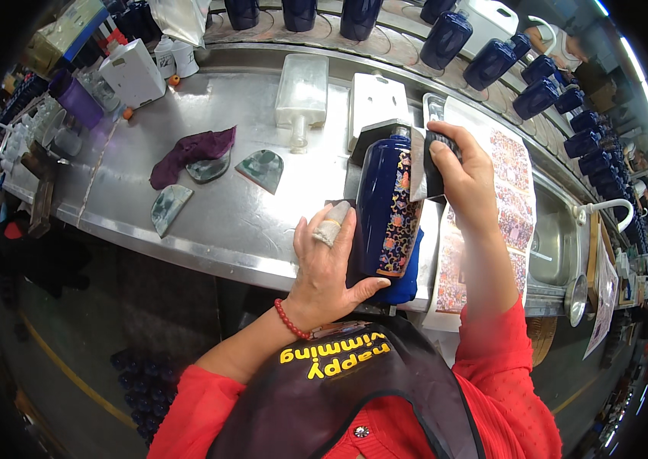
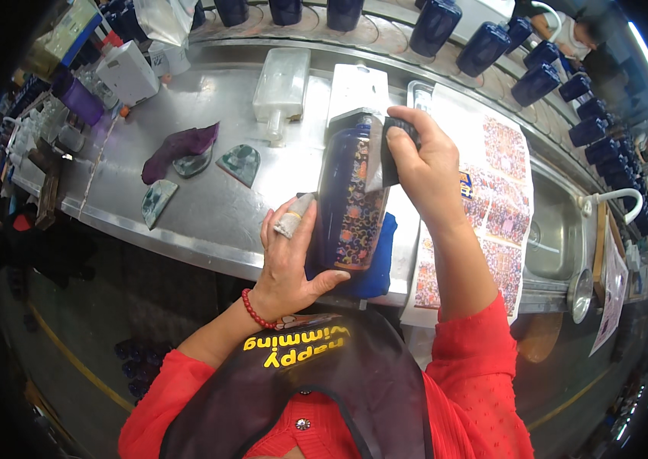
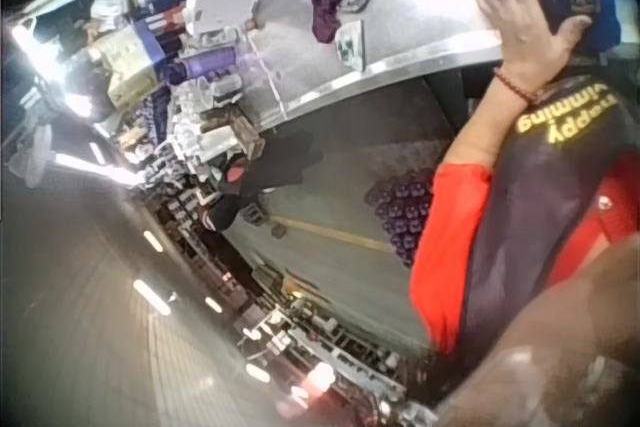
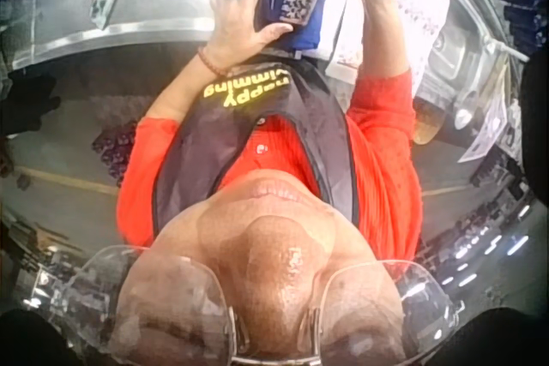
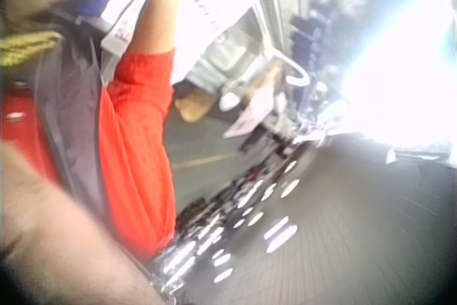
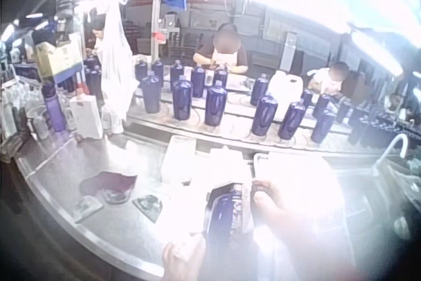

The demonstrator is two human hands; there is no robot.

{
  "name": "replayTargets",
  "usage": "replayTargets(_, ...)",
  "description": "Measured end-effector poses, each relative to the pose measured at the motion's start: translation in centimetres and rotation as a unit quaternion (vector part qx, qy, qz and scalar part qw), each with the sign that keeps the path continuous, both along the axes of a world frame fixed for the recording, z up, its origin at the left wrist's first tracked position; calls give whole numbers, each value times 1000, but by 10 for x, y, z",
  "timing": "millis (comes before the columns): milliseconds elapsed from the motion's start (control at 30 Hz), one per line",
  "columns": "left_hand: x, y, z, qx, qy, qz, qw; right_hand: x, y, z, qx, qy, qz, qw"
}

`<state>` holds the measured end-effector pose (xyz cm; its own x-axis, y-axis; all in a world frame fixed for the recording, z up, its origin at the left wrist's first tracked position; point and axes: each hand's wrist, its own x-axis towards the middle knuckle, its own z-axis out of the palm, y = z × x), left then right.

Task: The person applies a decorative sticker to a dark blue bottle, smooths it with a squeegee, and trims the edges. They then retrieve another bottle, prepare a new sticker, and apply it to the second bottle, smoothing and trimming as before.

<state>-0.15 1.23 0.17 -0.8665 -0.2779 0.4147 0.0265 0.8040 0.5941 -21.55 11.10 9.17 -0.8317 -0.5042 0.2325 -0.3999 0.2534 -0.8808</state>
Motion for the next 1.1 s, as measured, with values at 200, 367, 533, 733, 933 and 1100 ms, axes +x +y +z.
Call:
replayTargets(200, -12, -27, 16, 152, 38, -44, 987, 8, 17, -3, -53, -11, 23, 998)
replayTargets(367, -81, -60, 36, 315, 56, -28, 947, 21, 32, -2, -87, -81, 18, 993)
replayTargets(533, -120, -75, 44, 351, -24, -47, 935, 27, 46, -9, -114, -105, 1, 988)
replayTargets(733, -128, -74, 48, 319, -20, -26, 947, 27, 51, -16, -122, -140, 2, 983)
replayTargets(933, -132, -79, 56, 274, -98, -20, 956, 27, 53, -17, -147, -163, 15, 976)
replayTargets(1100, -137, -80, 60, 306, -81, -30, 948, 28, 57, -20, -152, -172, 16, 973)
